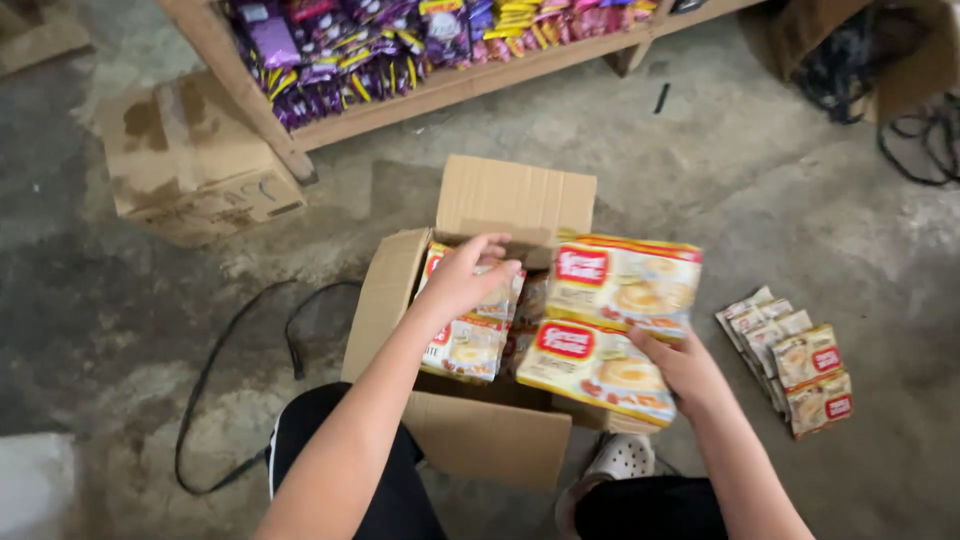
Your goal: The person unpacks and sorts coffee sachets from a cardboard box on the floor.
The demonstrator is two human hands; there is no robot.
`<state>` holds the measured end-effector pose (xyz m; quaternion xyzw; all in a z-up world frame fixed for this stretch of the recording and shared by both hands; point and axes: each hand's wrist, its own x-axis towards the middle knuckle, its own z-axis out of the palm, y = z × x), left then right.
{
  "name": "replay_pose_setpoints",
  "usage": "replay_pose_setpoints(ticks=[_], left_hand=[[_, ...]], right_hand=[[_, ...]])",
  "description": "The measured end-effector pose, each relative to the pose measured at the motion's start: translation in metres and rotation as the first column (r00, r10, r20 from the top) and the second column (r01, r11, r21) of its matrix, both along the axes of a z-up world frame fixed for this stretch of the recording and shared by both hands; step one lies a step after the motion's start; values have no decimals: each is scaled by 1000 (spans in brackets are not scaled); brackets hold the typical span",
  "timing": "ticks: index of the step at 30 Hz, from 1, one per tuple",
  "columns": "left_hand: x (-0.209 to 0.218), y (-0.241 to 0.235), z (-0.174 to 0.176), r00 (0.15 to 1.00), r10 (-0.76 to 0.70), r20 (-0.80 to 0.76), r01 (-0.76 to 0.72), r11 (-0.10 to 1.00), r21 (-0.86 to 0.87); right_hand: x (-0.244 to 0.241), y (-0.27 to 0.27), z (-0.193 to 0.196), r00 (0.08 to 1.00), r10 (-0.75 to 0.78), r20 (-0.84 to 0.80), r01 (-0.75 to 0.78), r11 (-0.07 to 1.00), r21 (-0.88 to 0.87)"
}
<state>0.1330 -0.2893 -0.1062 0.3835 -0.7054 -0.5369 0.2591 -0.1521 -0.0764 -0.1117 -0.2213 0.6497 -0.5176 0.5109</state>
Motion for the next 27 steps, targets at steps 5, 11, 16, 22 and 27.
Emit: replay_pose_setpoints(ticks=[5, 11, 16, 22, 27], left_hand=[[14, 2, 39, 984, 75, 162, -51, 988, -147], [26, 6, 41, 923, 65, 379, 85, 926, -367], [26, 12, 24, 551, -268, 790, 426, 905, 9], [8, 44, 10, 574, -227, 787, 503, 856, -120], [-28, 101, -60, 654, -381, 653, 647, 730, -222]], right_hand=[[28, -10, -52, 982, 137, -132, -133, 990, 36], [19, -3, -52, 971, 152, -182, -134, 986, 103], [-27, 22, 2, 971, -138, -193, 139, 990, -8], [-58, 41, 41, 905, -425, 12, 417, 882, -218], [-93, 44, 28, 847, -443, 294, 520, 807, -281]])
